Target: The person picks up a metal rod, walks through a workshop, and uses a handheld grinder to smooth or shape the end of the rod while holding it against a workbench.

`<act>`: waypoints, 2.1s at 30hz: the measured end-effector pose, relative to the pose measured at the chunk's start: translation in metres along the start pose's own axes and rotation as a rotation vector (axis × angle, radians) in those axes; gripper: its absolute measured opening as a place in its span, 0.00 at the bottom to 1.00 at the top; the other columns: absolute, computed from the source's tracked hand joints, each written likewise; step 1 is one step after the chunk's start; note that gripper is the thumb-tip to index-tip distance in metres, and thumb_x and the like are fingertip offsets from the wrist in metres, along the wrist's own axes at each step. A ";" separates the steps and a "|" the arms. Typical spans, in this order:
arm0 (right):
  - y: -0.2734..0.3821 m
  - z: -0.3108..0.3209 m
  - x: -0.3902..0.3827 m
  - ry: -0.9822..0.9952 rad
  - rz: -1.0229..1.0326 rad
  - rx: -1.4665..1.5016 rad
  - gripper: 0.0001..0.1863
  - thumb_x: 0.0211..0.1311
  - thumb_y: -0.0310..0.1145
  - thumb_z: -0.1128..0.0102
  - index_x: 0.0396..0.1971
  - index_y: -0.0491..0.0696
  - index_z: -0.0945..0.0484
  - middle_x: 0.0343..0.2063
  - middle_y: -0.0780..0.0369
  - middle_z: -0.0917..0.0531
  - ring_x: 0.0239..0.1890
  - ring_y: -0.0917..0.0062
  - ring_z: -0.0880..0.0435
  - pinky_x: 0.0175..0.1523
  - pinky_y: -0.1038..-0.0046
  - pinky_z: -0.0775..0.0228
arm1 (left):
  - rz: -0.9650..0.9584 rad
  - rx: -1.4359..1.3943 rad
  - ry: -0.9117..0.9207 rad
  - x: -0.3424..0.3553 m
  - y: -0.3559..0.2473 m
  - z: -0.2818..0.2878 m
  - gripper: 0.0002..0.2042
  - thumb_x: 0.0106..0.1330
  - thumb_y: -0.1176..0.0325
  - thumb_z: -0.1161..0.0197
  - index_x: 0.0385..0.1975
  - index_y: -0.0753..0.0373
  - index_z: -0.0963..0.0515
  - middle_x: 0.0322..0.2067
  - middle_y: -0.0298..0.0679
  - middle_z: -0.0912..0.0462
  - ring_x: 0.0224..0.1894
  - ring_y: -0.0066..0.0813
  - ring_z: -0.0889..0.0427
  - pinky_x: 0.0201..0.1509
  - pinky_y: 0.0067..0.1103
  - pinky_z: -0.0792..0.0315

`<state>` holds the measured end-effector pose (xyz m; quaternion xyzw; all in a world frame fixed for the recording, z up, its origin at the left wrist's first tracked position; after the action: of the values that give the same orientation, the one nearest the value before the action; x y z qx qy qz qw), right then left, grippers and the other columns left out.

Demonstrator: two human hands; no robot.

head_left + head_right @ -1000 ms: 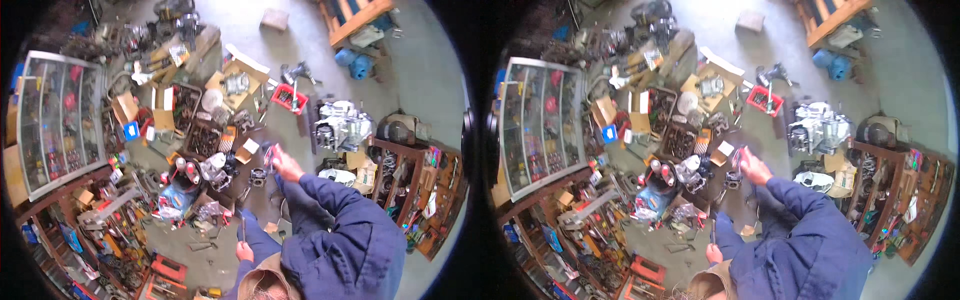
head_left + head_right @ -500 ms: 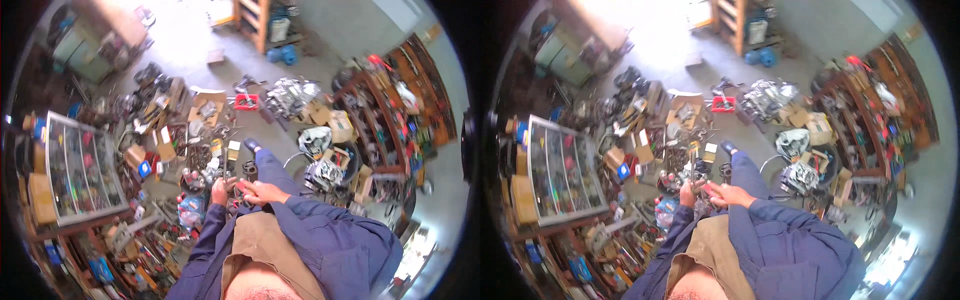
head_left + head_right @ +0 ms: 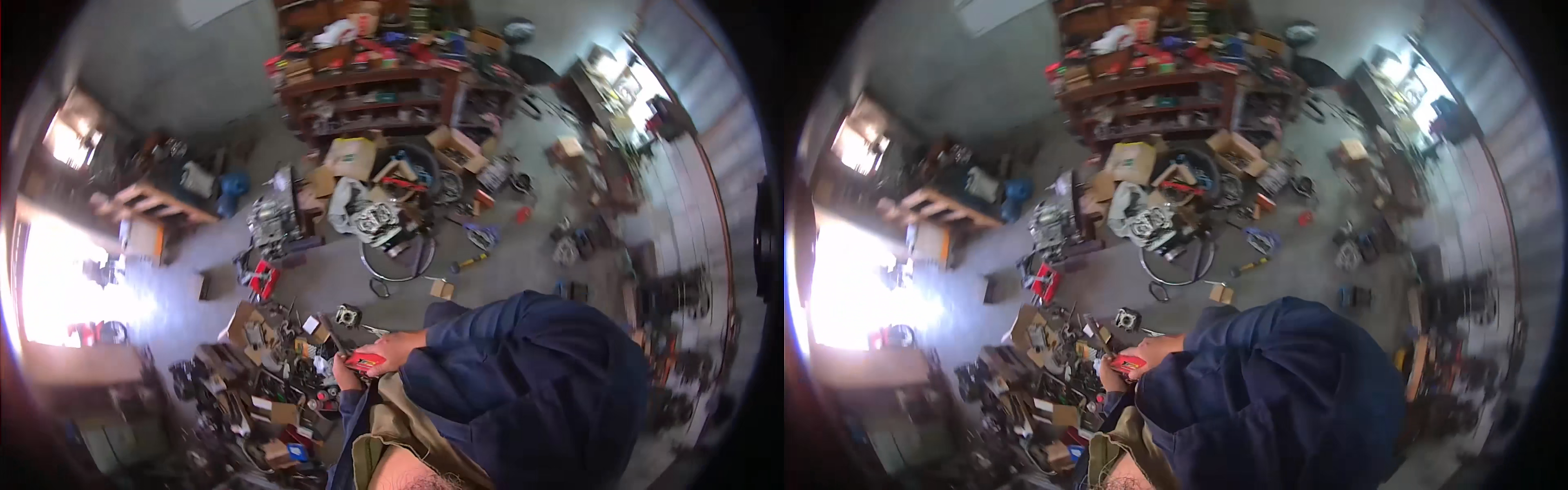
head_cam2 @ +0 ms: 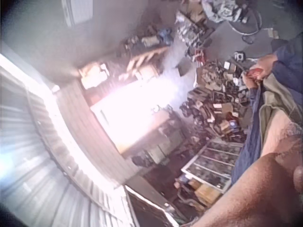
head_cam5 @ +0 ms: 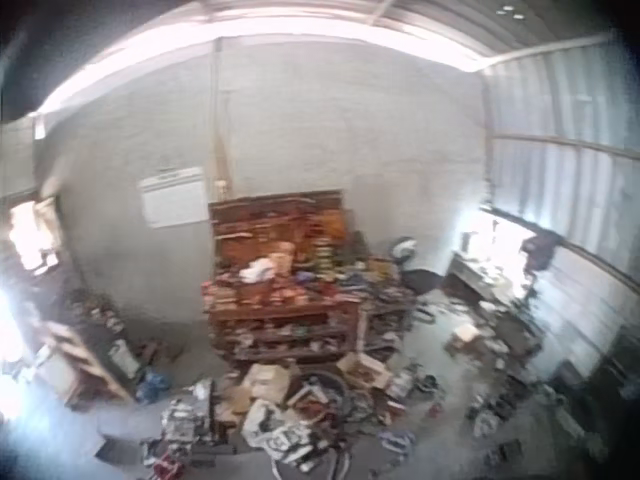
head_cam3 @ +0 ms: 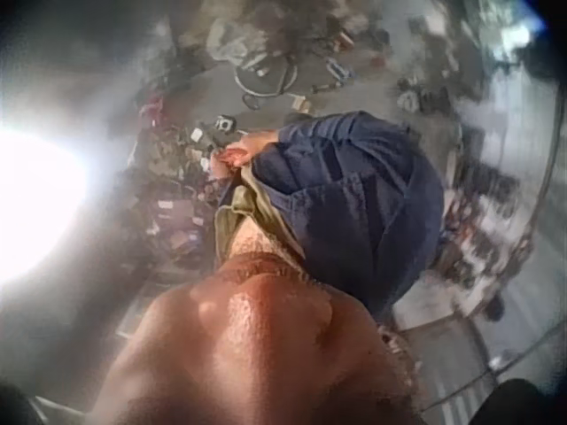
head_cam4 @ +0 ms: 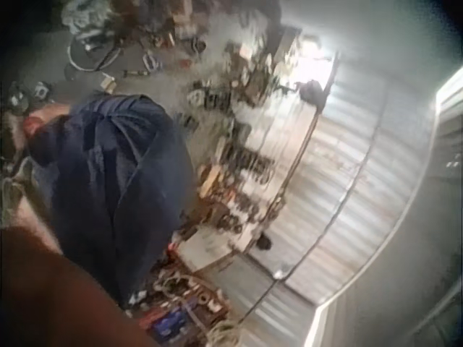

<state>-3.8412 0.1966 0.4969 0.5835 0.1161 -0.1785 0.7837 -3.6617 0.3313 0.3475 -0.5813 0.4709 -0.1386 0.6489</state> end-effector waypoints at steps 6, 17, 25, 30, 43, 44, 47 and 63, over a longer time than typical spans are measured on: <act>-0.039 0.012 -0.100 -0.272 -0.040 0.105 0.51 0.62 0.64 0.36 0.76 0.48 0.44 0.51 0.43 0.17 0.53 0.48 0.16 0.60 0.56 0.26 | 0.042 0.078 0.131 0.003 -0.022 -0.105 0.17 0.77 0.60 0.58 0.29 0.62 0.27 0.29 0.36 0.21 0.32 0.26 0.20 0.40 0.26 0.26; -0.113 0.012 -0.369 -0.991 -0.162 0.119 0.46 0.55 0.57 0.30 0.69 0.48 0.36 0.42 0.45 0.14 0.46 0.47 0.15 0.51 0.52 0.24 | -0.050 0.223 0.603 -0.083 0.018 -0.398 0.17 0.75 0.60 0.54 0.34 0.65 0.21 0.30 0.38 0.18 0.34 0.28 0.20 0.44 0.27 0.27; -0.168 -0.014 -0.488 -1.240 -0.388 0.397 0.46 0.52 0.55 0.28 0.68 0.48 0.31 0.50 0.47 0.14 0.53 0.52 0.15 0.58 0.58 0.24 | 0.140 0.317 0.764 -0.139 0.031 -0.541 0.15 0.71 0.63 0.55 0.30 0.67 0.25 0.24 0.43 0.19 0.25 0.33 0.21 0.33 0.28 0.26; -0.242 -0.030 -0.527 -1.612 -0.396 0.475 0.44 0.54 0.51 0.29 0.69 0.46 0.30 0.54 0.47 0.16 0.57 0.53 0.17 0.61 0.61 0.26 | -0.058 0.508 0.706 -0.043 0.066 -0.586 0.09 0.67 0.66 0.52 0.31 0.60 0.25 0.20 0.29 0.29 0.18 0.18 0.34 0.21 0.19 0.41; -0.353 0.092 -0.706 -2.122 -0.664 1.079 0.21 0.62 0.35 0.32 0.50 0.37 0.22 0.33 0.61 0.16 0.26 0.80 0.16 0.25 0.76 0.22 | -0.489 1.168 0.780 0.058 0.065 -0.831 0.15 0.65 0.58 0.46 0.35 0.65 0.20 0.37 0.59 0.16 0.45 0.63 0.18 0.48 0.49 0.28; -0.352 0.112 -0.720 -2.168 -0.644 1.137 0.21 0.62 0.35 0.32 0.50 0.37 0.22 0.35 0.61 0.15 0.28 0.79 0.16 0.28 0.75 0.22 | -0.486 1.202 0.808 0.062 0.063 -0.855 0.15 0.64 0.58 0.46 0.36 0.65 0.20 0.37 0.59 0.16 0.45 0.62 0.18 0.48 0.48 0.27; -0.406 0.142 -0.766 -2.244 -0.669 1.094 0.22 0.63 0.35 0.32 0.50 0.36 0.23 0.36 0.59 0.15 0.30 0.77 0.14 0.33 0.72 0.19 | -0.492 1.247 0.864 0.065 0.052 -0.932 0.15 0.64 0.59 0.45 0.36 0.65 0.19 0.35 0.58 0.16 0.43 0.61 0.17 0.47 0.46 0.26; -0.659 0.422 -0.909 -2.270 -0.246 1.536 0.20 0.68 0.42 0.41 0.51 0.42 0.23 0.41 0.55 0.15 0.33 0.63 0.11 0.40 0.61 0.14 | -0.548 1.254 0.682 0.218 0.092 -1.152 0.14 0.63 0.62 0.46 0.34 0.67 0.19 0.38 0.59 0.16 0.42 0.62 0.17 0.49 0.48 0.26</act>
<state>-4.9521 -0.2436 0.3995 0.3874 -0.6584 -0.6391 -0.0894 -4.4718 -0.5195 0.3056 -0.1251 0.3172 -0.7078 0.6186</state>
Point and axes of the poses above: each hand's wrist, its own x-axis towards the middle knuckle, its own z-axis out of the back of the hand, y = z × x, the point moved 3 cm from there along x, towards the middle knuckle
